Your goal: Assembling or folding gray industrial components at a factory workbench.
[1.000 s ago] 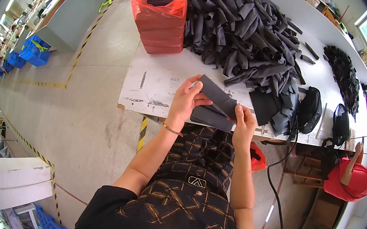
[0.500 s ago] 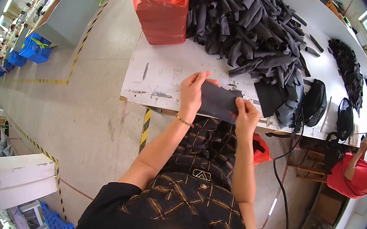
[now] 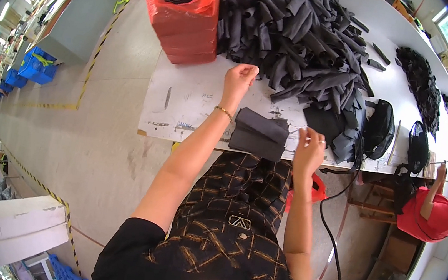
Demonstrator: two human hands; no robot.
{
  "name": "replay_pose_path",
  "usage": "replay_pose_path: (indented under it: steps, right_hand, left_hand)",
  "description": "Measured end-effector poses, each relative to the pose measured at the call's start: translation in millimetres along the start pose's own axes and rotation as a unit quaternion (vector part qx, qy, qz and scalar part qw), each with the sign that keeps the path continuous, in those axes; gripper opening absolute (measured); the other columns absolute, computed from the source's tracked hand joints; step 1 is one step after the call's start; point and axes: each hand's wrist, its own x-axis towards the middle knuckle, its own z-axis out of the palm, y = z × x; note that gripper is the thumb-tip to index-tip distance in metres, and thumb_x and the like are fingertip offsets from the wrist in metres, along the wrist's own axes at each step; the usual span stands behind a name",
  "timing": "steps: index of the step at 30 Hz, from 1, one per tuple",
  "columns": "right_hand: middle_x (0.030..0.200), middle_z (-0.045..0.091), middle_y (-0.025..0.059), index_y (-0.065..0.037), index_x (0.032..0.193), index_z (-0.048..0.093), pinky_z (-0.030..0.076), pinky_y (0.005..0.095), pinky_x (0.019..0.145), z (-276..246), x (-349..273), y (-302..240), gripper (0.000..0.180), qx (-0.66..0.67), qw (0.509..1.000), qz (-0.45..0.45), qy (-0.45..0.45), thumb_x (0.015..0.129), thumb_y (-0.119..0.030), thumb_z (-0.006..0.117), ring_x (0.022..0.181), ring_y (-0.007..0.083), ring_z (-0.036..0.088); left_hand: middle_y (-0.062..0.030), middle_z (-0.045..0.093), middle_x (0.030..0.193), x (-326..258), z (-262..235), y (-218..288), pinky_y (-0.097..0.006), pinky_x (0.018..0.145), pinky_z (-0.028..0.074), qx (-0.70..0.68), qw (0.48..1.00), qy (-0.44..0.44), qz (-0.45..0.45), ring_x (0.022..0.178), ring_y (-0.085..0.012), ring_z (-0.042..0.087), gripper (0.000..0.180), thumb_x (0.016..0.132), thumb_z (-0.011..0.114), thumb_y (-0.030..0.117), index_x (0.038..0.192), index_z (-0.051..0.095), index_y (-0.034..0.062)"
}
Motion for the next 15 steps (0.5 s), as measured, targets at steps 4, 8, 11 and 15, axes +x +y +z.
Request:
replay_pose_path:
  steps: [4,8,11,15]
  right_hand:
    - [0.098,0.06,0.0142,-0.005,0.103,0.063,0.047,0.042,0.079,9,43,39,0.028,-0.087,0.989,-0.106,0.055,0.083,-0.023,0.069,0.095,0.0338,0.055]
    - [0.102,0.06,0.0142,0.0,0.109,0.06,0.048,0.0373,0.078,34,50,58,0.034,-0.273,0.945,-0.177,-0.026,0.083,-0.022,0.065,0.096,0.0286,0.056]
    - [0.098,0.061,0.0132,0.003,0.104,0.062,0.049,0.0349,0.076,41,43,67,0.026,-0.376,0.901,-0.186,-0.109,0.085,-0.015,0.059,0.093,0.0258,0.057]
    - [0.092,0.063,0.0108,0.0,0.092,0.064,0.049,0.034,0.075,35,37,59,0.017,-0.331,0.905,-0.254,-0.088,0.082,-0.01,0.056,0.09,0.025,0.059]
  left_hand:
    - [-0.0032,0.068,0.081,41,25,-17,-0.023,0.058,0.048,-0.053,0.998,0.026,-0.03,0.065,-0.0096,0.061,0.024,0.089,0.067,0.022,0.092,0.067,-0.0016]
    - [-0.002,0.068,0.084,49,41,-22,-0.026,0.06,0.05,-0.028,0.992,-0.021,-0.117,0.068,-0.0124,0.063,0.02,0.086,0.07,0.021,0.095,0.069,0.0028]
    - [-0.0015,0.068,0.084,30,52,-5,-0.026,0.062,0.05,-0.06,0.976,-0.059,-0.202,0.071,-0.0125,0.063,0.018,0.084,0.072,0.019,0.096,0.069,0.0057]
    - [-0.0042,0.069,0.09,20,31,3,-0.026,0.063,0.051,-0.127,0.962,-0.069,-0.231,0.074,-0.0141,0.065,0.018,0.083,0.072,0.017,0.097,0.068,0.006]
